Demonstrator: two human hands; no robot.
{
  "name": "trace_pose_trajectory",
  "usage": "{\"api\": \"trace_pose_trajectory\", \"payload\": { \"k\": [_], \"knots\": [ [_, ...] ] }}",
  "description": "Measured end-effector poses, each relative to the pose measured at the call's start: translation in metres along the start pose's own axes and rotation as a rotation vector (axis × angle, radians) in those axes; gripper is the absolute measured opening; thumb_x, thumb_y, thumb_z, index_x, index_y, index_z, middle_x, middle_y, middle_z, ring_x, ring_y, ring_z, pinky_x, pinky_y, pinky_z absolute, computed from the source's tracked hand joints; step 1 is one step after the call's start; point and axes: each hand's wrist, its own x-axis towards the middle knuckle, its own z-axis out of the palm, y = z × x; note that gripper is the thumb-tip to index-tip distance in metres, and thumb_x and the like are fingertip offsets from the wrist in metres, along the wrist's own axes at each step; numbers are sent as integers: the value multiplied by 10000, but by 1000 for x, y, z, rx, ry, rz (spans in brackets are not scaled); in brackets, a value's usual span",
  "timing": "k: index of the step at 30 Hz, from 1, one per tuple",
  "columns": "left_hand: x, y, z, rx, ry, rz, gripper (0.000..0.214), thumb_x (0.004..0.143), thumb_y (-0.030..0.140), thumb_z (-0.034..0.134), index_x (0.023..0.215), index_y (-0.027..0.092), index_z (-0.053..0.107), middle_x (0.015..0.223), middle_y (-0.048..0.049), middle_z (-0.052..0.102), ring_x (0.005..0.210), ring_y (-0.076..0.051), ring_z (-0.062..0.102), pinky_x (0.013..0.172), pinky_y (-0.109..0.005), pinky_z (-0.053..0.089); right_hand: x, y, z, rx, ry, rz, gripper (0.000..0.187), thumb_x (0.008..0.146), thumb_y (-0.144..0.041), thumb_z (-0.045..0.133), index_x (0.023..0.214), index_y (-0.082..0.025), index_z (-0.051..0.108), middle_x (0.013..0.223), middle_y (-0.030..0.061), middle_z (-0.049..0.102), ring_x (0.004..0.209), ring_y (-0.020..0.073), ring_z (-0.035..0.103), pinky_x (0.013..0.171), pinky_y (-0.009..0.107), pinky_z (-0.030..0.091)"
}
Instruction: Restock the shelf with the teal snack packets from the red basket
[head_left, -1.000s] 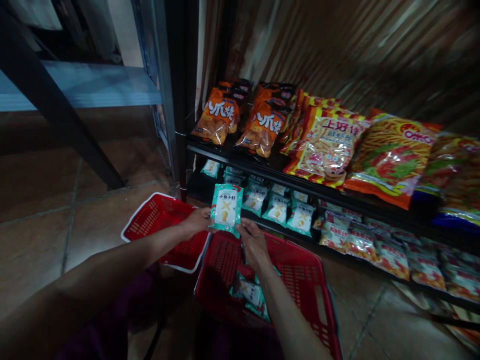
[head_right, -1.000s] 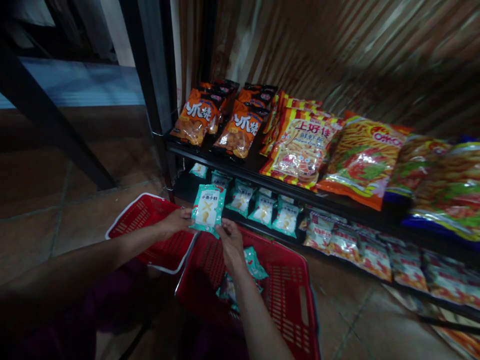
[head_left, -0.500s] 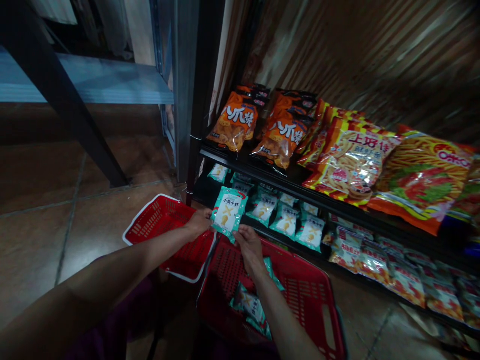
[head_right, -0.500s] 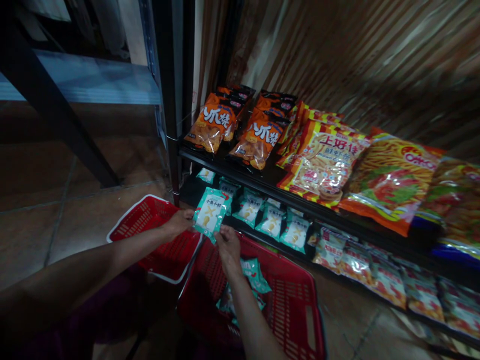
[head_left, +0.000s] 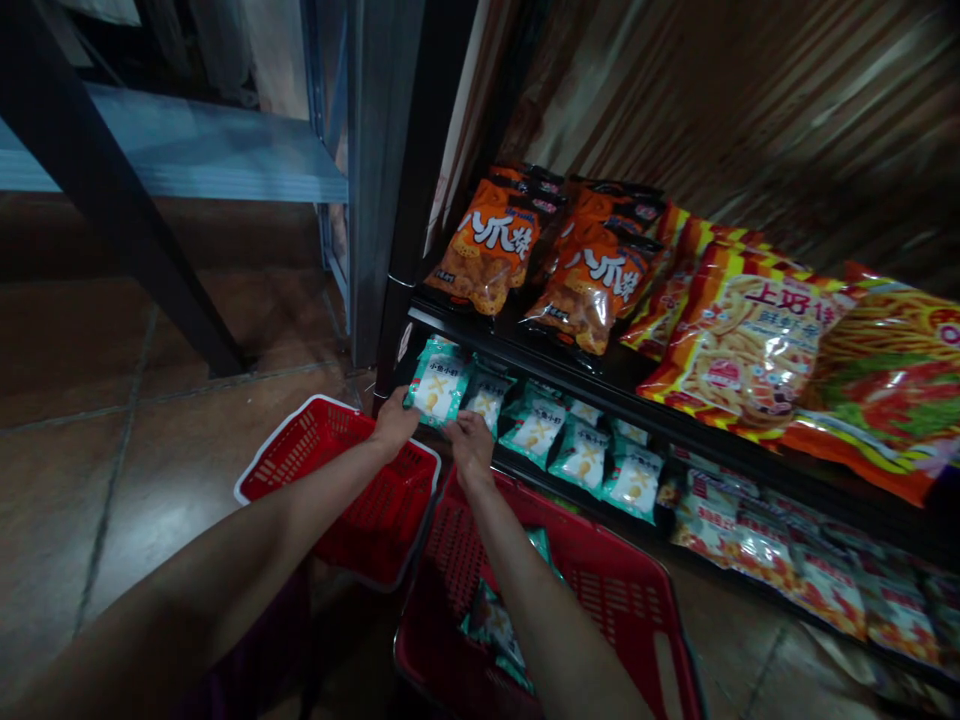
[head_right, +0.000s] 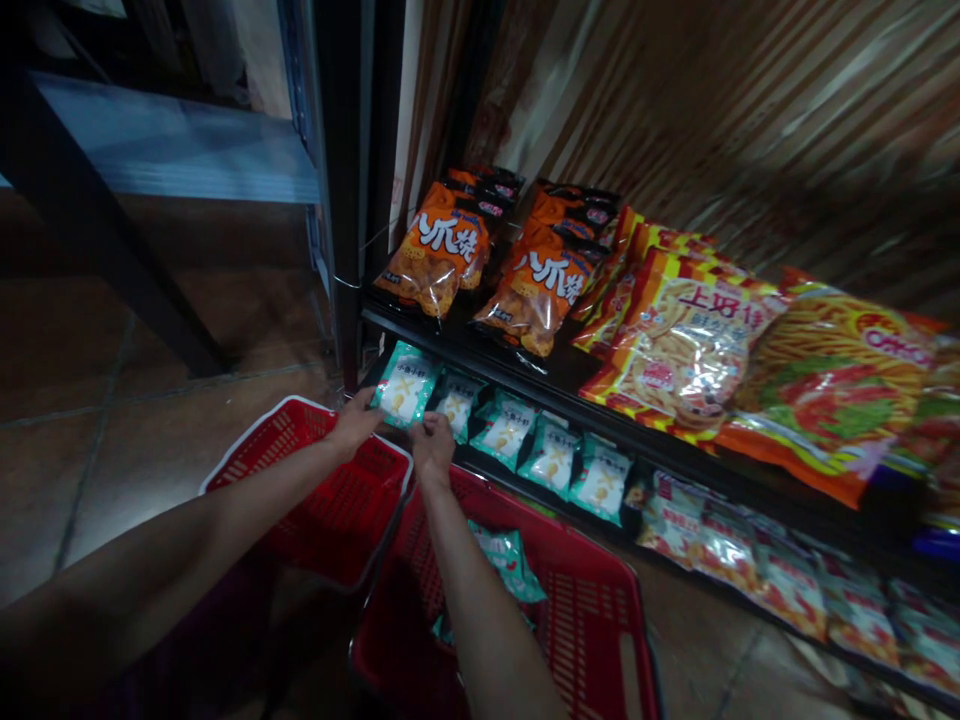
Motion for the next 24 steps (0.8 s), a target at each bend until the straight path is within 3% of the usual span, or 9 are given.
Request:
{"api": "trace_pose_trajectory", "payload": {
  "k": [5,13,18,24],
  "knots": [
    [14,1,4,-8,8,21,657,712,102,573,1356,177,465,1276,-101,601,1169,-218,554,998,-319,408,19,5,18,23,61,39,221,630,-320,593,809,-205,533,755,-15,581,713,151,598,668,302,534],
    [35,-8,6,-87,-23,16,582,707,144,594,1285,203,560,1391,-82,511,1282,-239,463,1059,-333,354,47,5,45,5,125,73,200,633,-271,563,816,-204,518,776,-10,567,711,139,586,679,283,522],
    [45,-13,8,-70,-48,10,589,707,152,592,1294,173,551,1504,-75,354,1391,-229,310,1128,-319,250,63,8,55,-35,140,68,180,637,-261,556,805,-205,528,788,1,588,703,143,593,674,278,508],
    [48,-17,10,3,-42,37,573,685,136,619,1251,224,587,1459,-46,431,1385,-246,320,1130,-341,257,68,12,62,-120,176,63,197,628,-227,554,824,-201,549,772,20,617,721,171,590,683,297,492]
  ]
}}
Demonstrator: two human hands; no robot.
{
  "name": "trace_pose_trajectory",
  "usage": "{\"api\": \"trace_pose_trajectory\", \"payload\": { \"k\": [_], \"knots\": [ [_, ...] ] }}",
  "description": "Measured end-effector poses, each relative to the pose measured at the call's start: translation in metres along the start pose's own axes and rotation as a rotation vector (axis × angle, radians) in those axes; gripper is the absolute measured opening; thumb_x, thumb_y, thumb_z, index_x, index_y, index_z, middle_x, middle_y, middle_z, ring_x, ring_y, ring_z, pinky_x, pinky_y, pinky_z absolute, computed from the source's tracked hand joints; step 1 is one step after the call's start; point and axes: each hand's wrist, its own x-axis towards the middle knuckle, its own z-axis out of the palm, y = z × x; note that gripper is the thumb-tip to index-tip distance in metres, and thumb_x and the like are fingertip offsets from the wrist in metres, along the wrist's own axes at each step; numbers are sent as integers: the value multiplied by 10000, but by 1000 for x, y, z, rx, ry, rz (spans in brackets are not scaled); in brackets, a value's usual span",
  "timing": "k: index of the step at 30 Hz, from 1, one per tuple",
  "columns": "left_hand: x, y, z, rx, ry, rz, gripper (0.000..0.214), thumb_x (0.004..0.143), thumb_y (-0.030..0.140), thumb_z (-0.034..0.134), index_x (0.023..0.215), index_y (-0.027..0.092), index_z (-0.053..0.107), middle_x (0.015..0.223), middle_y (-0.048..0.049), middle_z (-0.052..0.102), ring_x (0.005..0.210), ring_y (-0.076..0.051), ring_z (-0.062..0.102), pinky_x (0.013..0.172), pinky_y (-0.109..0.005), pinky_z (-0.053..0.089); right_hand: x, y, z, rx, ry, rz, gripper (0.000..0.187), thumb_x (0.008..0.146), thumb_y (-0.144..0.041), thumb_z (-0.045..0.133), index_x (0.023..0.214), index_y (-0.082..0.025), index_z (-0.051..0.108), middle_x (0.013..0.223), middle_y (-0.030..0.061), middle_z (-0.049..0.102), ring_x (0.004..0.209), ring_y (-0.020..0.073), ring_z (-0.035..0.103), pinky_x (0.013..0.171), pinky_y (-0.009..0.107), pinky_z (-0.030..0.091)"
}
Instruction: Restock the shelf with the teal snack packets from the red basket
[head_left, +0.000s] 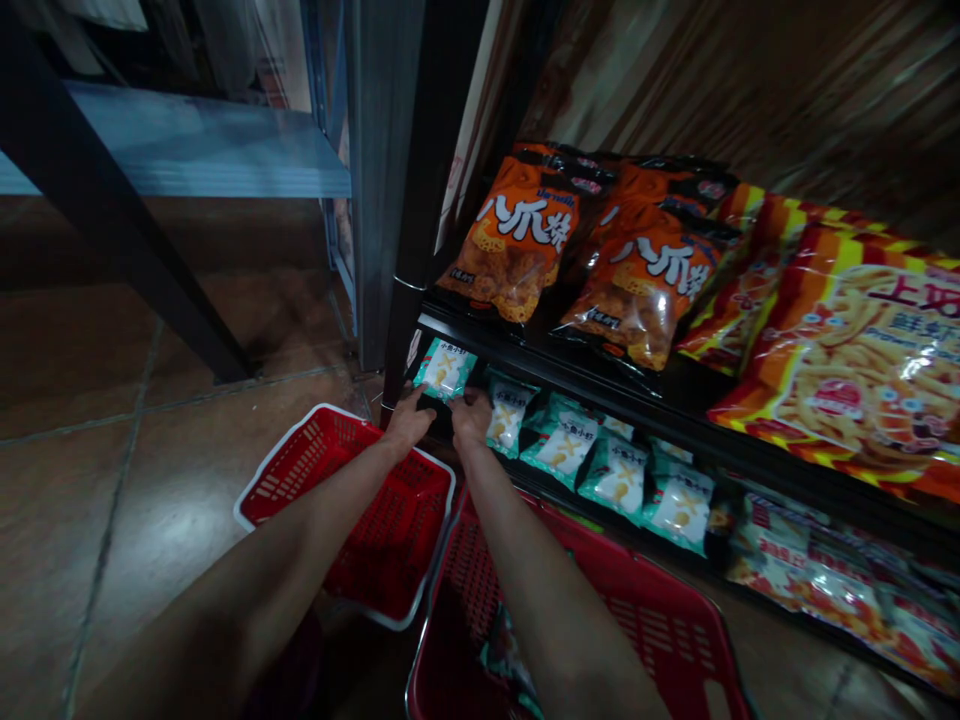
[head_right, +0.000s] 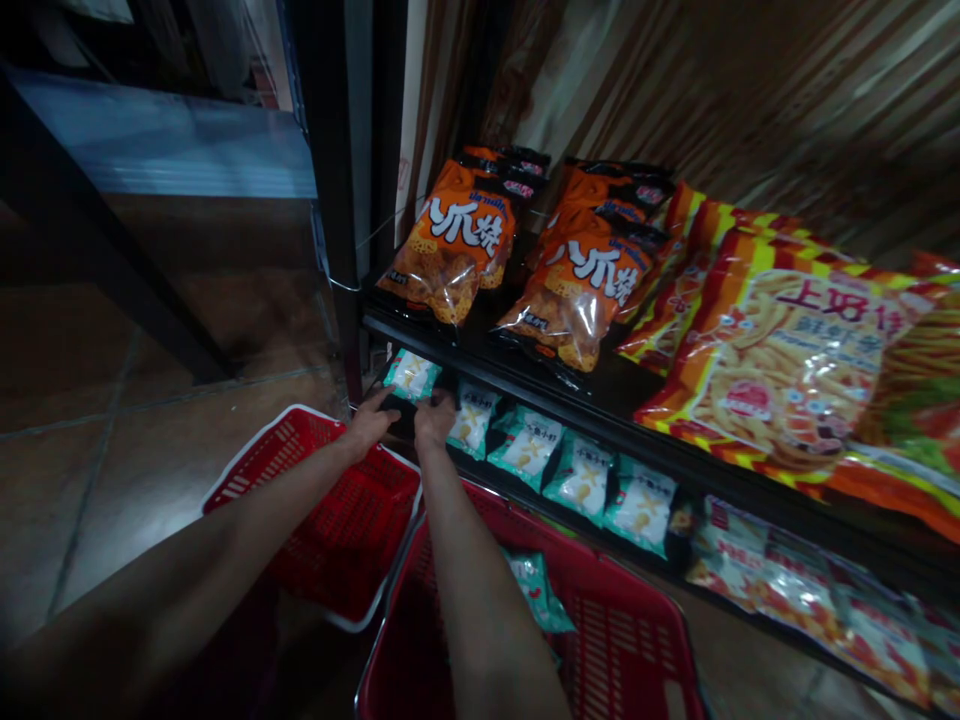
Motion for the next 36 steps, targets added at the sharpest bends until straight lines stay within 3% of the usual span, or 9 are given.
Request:
{"api": "trace_pose_trajectory", "payload": {
  "k": [10,21,30,36],
  "knots": [
    [10,-2,-2,-7,-43,-27,513,683,123,620,1193,173,625,1474,-78,402,1386,-254,321,1133,-326,247,10,5,6,-134,33,-33,281,608,-155,522,879,-175,591,787,69,650,754,217,621,693,332,490],
    [12,-10,1,-67,-54,-20,471,660,103,594,1114,205,670,1422,-38,469,1330,-236,401,1096,-313,313,-3,4,12,-245,48,-117,416,650,-124,487,1055,-138,578,1066,172,629,1053,299,577,937,452,431],
    [15,-12,4,-128,-61,-13,429,681,50,542,1056,191,696,1391,-35,512,1313,-194,433,1094,-275,323,-21,-5,11,-373,-114,-267,564,691,-41,395,1245,-63,494,1263,207,507,1256,307,429,1053,462,347],
    [13,-10,3,-123,-91,4,427,678,25,536,1038,184,703,1364,-34,542,1276,-184,479,1085,-260,335,-20,4,7,-420,-182,-304,535,672,-28,405,1184,-84,549,1187,178,552,1173,300,495,1021,438,387]
  ]
}}
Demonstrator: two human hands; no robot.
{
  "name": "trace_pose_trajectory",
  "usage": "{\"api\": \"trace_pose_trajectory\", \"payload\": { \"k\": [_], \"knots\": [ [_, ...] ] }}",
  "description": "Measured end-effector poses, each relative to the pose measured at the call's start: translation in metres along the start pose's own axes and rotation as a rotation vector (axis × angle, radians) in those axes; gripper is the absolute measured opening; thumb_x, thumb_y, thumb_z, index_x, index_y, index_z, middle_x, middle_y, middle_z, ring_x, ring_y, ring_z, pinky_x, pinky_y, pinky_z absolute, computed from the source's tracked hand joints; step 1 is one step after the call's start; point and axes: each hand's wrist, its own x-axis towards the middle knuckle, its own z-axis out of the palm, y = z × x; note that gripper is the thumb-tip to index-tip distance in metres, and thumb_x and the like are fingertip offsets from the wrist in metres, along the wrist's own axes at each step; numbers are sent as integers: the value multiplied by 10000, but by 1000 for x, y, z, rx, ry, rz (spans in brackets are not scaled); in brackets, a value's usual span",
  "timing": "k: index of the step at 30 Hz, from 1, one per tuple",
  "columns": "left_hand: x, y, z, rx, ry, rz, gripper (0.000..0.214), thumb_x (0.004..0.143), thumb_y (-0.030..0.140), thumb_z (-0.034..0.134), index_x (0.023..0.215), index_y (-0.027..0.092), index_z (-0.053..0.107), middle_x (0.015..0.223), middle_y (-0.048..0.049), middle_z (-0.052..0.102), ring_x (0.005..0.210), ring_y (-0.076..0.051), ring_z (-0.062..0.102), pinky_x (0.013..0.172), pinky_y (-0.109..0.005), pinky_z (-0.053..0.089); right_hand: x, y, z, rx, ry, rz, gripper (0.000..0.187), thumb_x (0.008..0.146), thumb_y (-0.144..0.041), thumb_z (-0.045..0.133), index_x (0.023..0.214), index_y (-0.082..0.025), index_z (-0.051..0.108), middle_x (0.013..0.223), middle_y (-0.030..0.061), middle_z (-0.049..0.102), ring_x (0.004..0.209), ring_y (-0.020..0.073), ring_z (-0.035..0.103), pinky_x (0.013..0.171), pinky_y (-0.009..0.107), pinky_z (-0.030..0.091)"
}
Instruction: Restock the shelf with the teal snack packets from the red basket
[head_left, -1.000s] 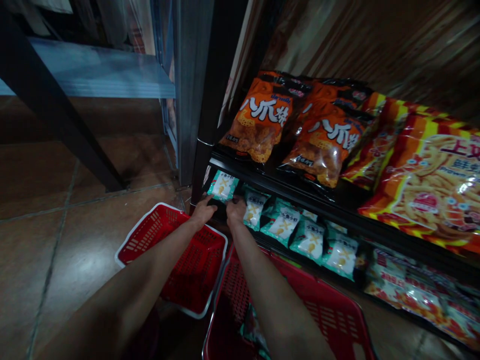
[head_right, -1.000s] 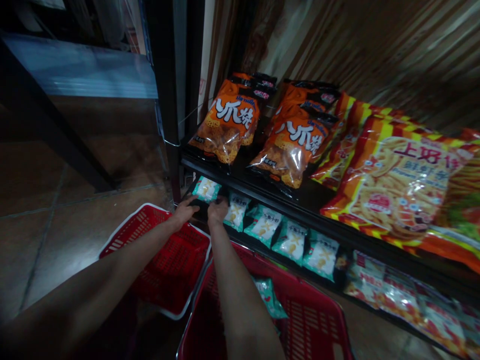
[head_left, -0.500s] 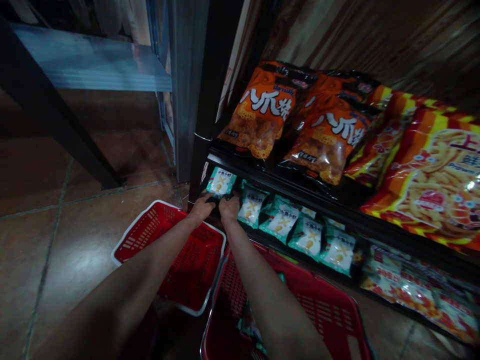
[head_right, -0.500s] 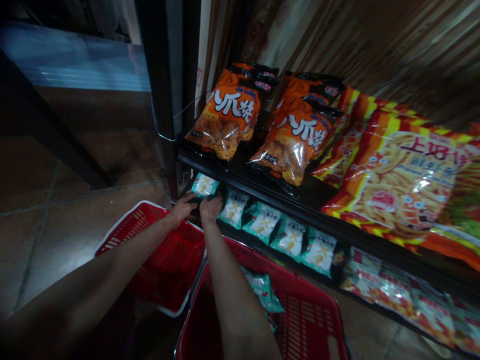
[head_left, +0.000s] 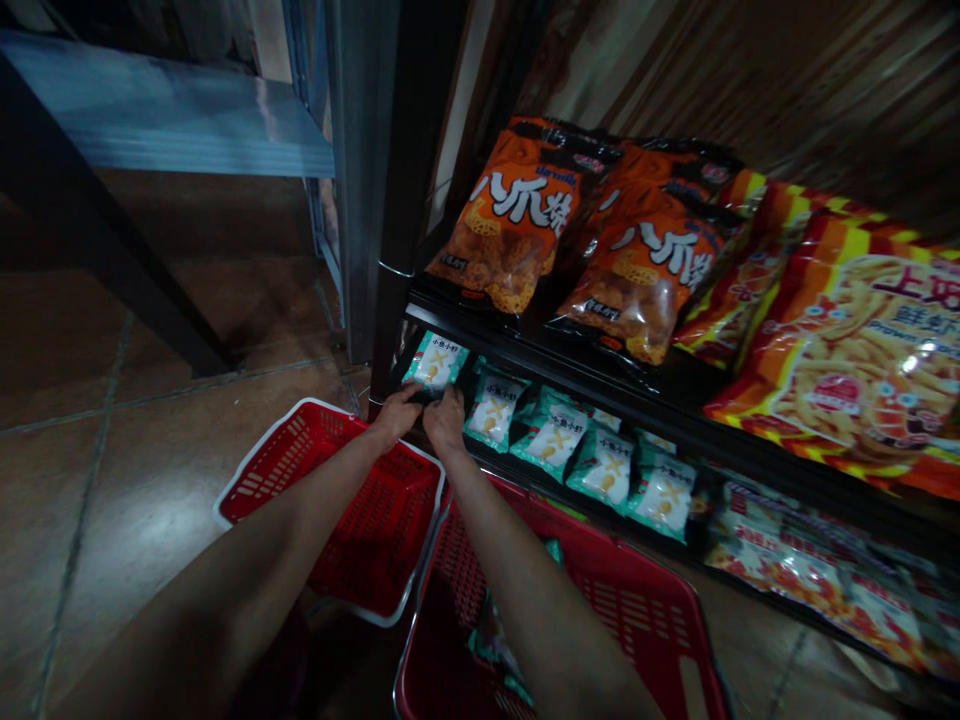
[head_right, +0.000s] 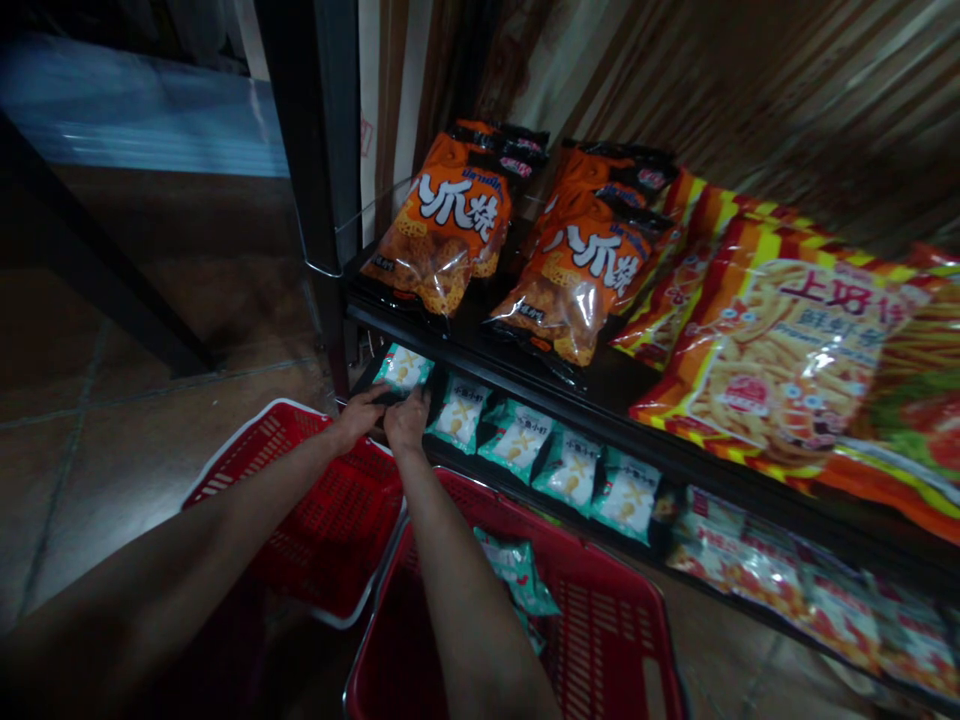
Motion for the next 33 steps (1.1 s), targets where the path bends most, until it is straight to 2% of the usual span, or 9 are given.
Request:
{"api": "trace_pose_trajectory", "payload": {
  "k": [7,11,15,22,28,33],
  "knots": [
    [0,-3,0,-30,-22,3,424,681,48,557,1055,190,697,1365,-35,540,1266,-198,488,1067,-275,363,2,4,-1,-50,7,-6,469,663,-25,394,1091,-85,576,1101,176,585,1135,292,503,1015,418,382],
    [1,-2,0,-24,-3,-5,442,688,46,542,1083,180,687,1368,-41,537,1279,-197,473,1082,-279,341,2,3,0,-55,17,11,474,678,-28,388,1120,-35,558,1168,213,550,1178,300,483,1030,410,373],
    [2,-1,-1,2,26,-1,448,694,43,534,1102,158,677,1387,-54,515,1296,-187,452,1102,-268,307,0,1,0,-50,22,13,511,688,-25,378,1176,-28,532,1243,211,512,1236,287,449,1052,404,361],
    [1,-1,0,37,80,5,422,679,68,565,1061,188,699,1419,-33,475,1342,-212,390,1113,-272,291,-4,-4,-7,-26,-1,52,532,711,-24,373,1224,-10,511,1299,225,482,1307,291,391,1087,423,333],
    [3,-5,-1,41,33,44,406,677,89,566,1050,174,702,1385,-48,506,1226,-203,514,1066,-278,359,-14,-10,-14,1,-42,53,545,742,-38,365,1275,-5,475,1381,220,432,1353,279,348,1126,425,288],
    [-1,-6,0,94,51,75,408,661,99,560,1031,186,708,1310,-47,571,1129,-205,572,993,-296,428,-40,-15,-24,51,-74,17,538,767,-60,370,1292,2,471,1431,214,391,1369,262,336,1148,417,279]
  ]
}}
